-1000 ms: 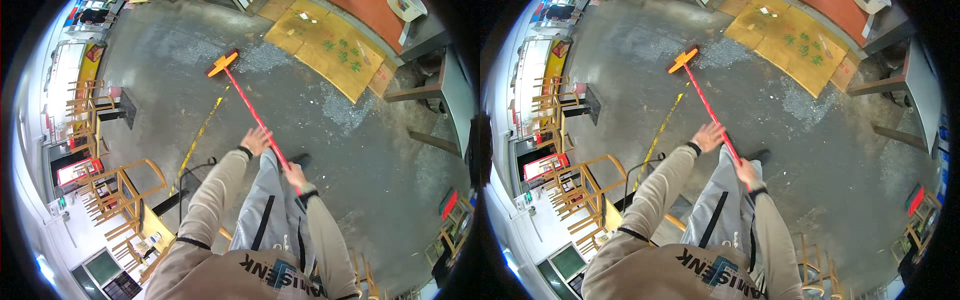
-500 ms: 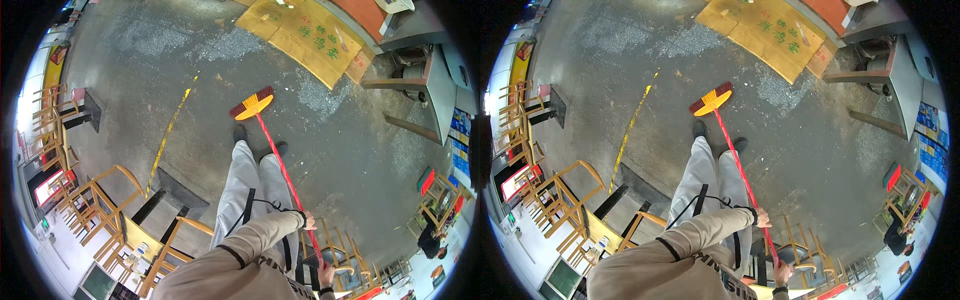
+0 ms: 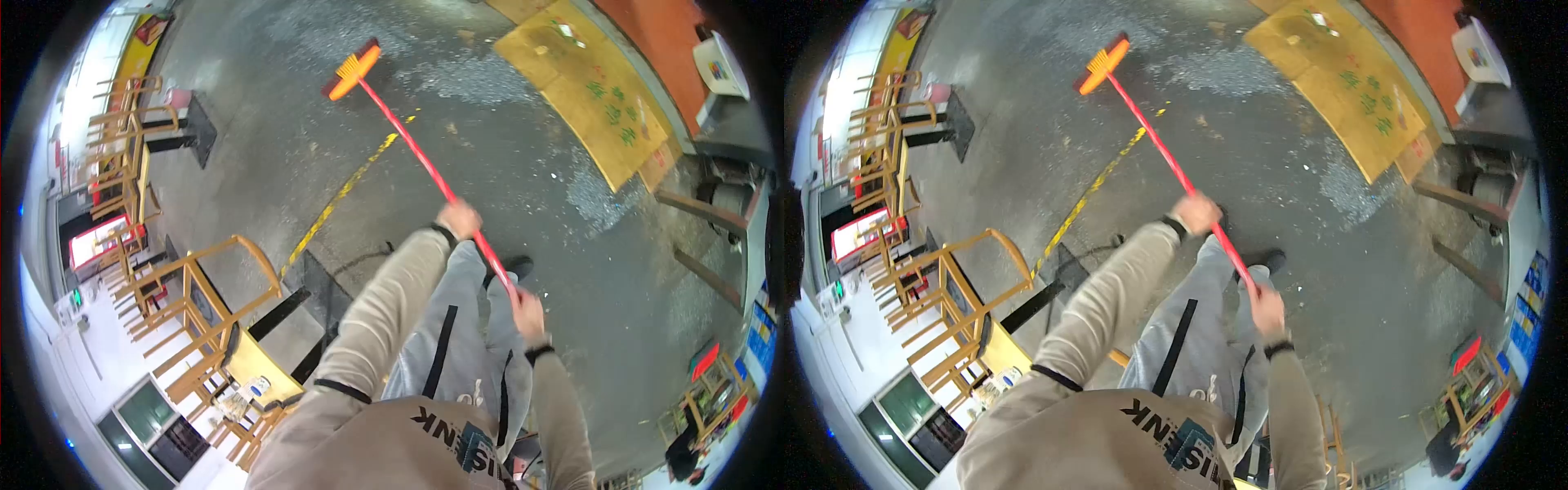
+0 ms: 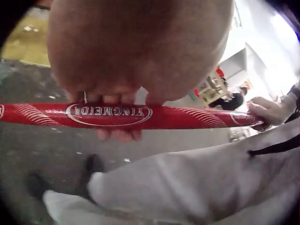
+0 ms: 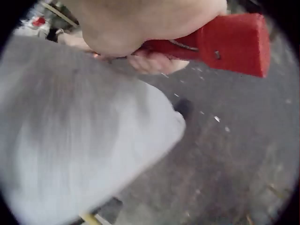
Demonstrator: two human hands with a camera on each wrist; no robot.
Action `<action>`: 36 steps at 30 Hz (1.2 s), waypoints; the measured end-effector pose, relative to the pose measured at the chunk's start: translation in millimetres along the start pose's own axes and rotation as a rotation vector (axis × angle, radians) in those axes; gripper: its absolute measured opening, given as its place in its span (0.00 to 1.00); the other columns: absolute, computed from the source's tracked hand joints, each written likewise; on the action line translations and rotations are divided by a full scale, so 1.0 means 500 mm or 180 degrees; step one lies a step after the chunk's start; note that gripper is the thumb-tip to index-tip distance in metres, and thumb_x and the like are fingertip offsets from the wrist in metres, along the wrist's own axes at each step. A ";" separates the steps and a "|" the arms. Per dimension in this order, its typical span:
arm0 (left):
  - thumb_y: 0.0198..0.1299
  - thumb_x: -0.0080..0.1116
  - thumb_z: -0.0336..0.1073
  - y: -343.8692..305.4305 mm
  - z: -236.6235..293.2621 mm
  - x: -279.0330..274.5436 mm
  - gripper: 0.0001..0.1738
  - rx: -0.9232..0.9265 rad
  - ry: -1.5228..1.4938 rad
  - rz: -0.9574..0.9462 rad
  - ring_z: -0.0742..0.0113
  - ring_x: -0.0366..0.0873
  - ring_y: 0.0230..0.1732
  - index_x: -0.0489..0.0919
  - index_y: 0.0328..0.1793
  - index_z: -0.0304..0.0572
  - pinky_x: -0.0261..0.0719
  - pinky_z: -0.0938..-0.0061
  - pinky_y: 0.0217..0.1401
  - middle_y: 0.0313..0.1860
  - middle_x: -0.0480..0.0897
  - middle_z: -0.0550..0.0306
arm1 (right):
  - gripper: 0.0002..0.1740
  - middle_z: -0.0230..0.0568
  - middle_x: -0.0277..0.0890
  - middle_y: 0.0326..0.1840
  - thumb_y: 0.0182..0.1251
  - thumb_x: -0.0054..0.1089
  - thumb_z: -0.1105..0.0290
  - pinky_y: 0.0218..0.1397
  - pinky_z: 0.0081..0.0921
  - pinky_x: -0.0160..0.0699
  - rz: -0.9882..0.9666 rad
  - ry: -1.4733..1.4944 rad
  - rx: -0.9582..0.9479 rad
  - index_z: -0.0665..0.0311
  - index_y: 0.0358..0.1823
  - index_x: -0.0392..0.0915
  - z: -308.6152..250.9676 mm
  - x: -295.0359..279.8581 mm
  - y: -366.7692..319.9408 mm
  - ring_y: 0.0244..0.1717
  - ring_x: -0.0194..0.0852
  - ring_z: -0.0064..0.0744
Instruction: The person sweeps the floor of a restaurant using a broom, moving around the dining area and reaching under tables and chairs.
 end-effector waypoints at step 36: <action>0.64 0.44 0.48 -0.099 1.178 0.264 0.22 0.1169 -0.1336 -0.1486 0.49 0.79 0.23 0.77 0.24 0.41 0.76 0.55 0.26 0.18 0.78 0.47 | 0.25 0.48 0.67 0.16 0.66 0.55 0.52 0.23 0.35 0.64 0.0097 0.1085 0.0867 0.70 0.25 0.72 0.742 -0.240 -0.813 0.16 0.66 0.38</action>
Point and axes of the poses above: each hand's wrist, its own y-axis towards the middle knuckle, its own x-axis out of the palm, z = x × y, the point moved 4 cm from there along y, towards the middle knuckle
